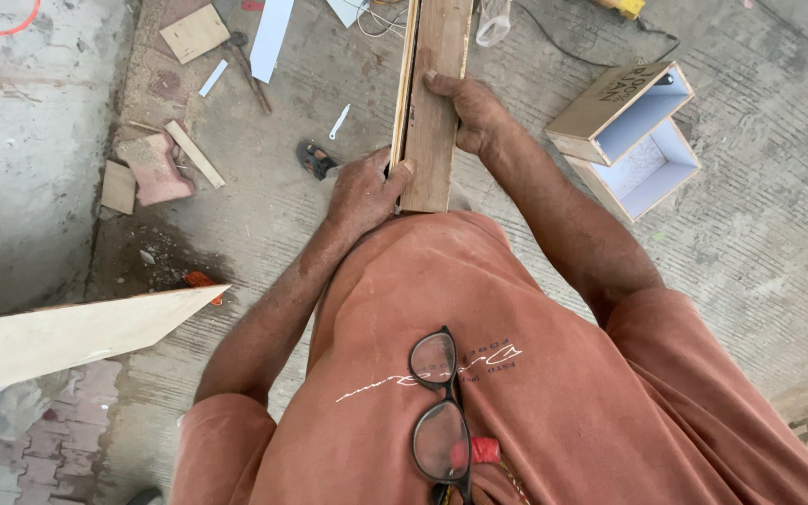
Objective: The person measures and marks a wooden plank, cuts it with a circular saw, and then assembles the cut pieces with a larger board. The person sits on the floor to fit the pieces together.
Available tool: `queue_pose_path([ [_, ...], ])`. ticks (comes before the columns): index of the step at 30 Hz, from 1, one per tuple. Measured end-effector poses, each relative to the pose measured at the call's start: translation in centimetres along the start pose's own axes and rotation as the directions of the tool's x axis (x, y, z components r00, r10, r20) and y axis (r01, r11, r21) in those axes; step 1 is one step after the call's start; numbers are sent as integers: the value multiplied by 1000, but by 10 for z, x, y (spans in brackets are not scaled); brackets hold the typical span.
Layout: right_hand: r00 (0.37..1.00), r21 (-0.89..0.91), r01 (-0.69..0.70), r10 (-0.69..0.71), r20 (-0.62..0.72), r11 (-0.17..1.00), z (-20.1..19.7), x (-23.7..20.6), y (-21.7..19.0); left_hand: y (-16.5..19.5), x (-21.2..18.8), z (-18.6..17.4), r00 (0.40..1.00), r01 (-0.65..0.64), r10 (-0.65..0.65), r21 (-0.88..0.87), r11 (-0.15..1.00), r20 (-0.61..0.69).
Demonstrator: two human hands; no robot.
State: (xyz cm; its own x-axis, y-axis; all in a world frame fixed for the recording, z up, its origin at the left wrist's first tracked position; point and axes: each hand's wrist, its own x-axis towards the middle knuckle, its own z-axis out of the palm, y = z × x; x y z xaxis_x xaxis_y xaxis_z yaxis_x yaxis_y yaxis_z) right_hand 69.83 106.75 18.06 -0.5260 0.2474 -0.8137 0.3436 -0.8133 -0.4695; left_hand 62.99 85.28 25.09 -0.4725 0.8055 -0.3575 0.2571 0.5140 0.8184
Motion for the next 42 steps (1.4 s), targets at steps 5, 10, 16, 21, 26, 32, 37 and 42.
queue_pose_path([
  [5, 1000, -45, 16, -15, 14, 999, 0, -2, -4, 0, 6, -4, 1000, -12, 13, -53, 999, 15],
  [10, 998, -120, 20, -26, -52, 993, -4, -8, -2, -4, 8, 0, 1000, 2, -1, -129, 992, 10],
  [16, 998, -151, 3, -11, -55, 989, -13, -2, 2, -8, 11, 8, 991, 108, -96, -133, 985, 96],
  [21, 1000, -137, 17, -18, -11, 990, -21, 3, 6, -8, 12, 9, 993, 94, -85, -110, 989, 85],
  [26, 1000, -111, 10, -9, 7, 994, -19, 5, 6, -9, 11, 11, 992, 99, -87, -139, 985, 92],
  [32, 997, -182, 33, -44, -57, 983, -11, -5, -1, -11, 11, 17, 999, -24, 25, -39, 999, 36],
  [37, 992, -259, 22, -53, -115, 966, -4, -15, -6, -9, 10, 22, 993, 71, -71, -1, 997, 98],
  [42, 992, -247, 29, -58, -110, 968, -4, -22, -8, -4, 7, 22, 996, -28, 26, 20, 999, 81],
])
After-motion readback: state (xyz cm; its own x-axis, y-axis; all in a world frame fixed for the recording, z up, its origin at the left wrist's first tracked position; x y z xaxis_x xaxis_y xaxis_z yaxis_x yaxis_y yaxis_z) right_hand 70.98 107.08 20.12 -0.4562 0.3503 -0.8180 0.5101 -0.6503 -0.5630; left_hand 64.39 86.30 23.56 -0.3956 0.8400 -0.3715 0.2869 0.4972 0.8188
